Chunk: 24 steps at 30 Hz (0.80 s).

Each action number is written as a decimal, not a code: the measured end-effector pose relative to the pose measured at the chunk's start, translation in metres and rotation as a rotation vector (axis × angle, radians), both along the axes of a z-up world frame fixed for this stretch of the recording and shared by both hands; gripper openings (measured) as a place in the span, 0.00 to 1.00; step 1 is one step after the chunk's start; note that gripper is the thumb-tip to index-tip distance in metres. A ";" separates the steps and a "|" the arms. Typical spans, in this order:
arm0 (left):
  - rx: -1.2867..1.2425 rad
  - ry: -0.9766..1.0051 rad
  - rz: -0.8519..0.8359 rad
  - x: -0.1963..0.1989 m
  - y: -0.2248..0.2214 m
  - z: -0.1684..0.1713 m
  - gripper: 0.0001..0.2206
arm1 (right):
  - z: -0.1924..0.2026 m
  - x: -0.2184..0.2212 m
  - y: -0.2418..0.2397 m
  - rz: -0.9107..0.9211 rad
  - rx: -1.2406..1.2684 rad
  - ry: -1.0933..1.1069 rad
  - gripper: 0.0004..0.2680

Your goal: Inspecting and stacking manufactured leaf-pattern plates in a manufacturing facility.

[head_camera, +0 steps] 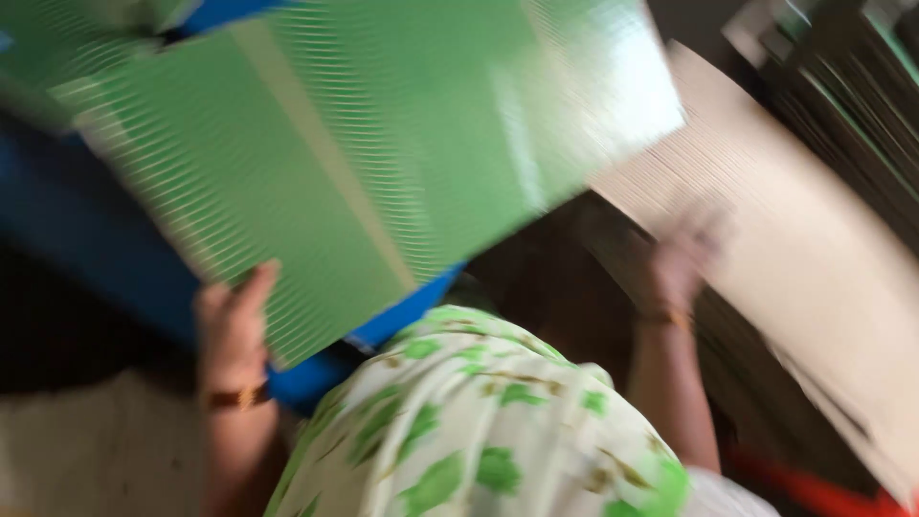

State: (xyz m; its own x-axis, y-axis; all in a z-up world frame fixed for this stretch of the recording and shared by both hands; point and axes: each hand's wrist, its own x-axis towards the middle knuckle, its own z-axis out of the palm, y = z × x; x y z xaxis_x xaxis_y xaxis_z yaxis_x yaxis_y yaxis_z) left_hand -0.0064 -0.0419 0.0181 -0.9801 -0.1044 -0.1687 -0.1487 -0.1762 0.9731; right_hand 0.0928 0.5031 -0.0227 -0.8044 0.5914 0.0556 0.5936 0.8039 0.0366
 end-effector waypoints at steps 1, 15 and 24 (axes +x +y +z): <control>0.060 -0.010 -0.070 -0.002 0.002 0.008 0.12 | 0.004 0.005 0.006 -0.082 0.065 -0.055 0.40; 0.184 0.057 -0.228 -0.006 -0.018 -0.009 0.11 | 0.001 -0.002 0.021 -0.248 0.076 -0.213 0.35; 0.195 0.069 -0.246 -0.001 -0.018 -0.003 0.13 | -0.021 -0.004 0.037 -0.202 0.214 -0.176 0.33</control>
State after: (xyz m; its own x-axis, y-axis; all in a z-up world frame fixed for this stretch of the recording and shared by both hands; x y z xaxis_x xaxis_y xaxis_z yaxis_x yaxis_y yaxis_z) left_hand -0.0075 -0.0598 0.0148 -0.9817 0.1652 -0.0946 -0.1450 -0.3274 0.9337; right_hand 0.0884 0.5402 -0.0442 -0.6803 0.7300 0.0662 0.7098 0.6335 0.3080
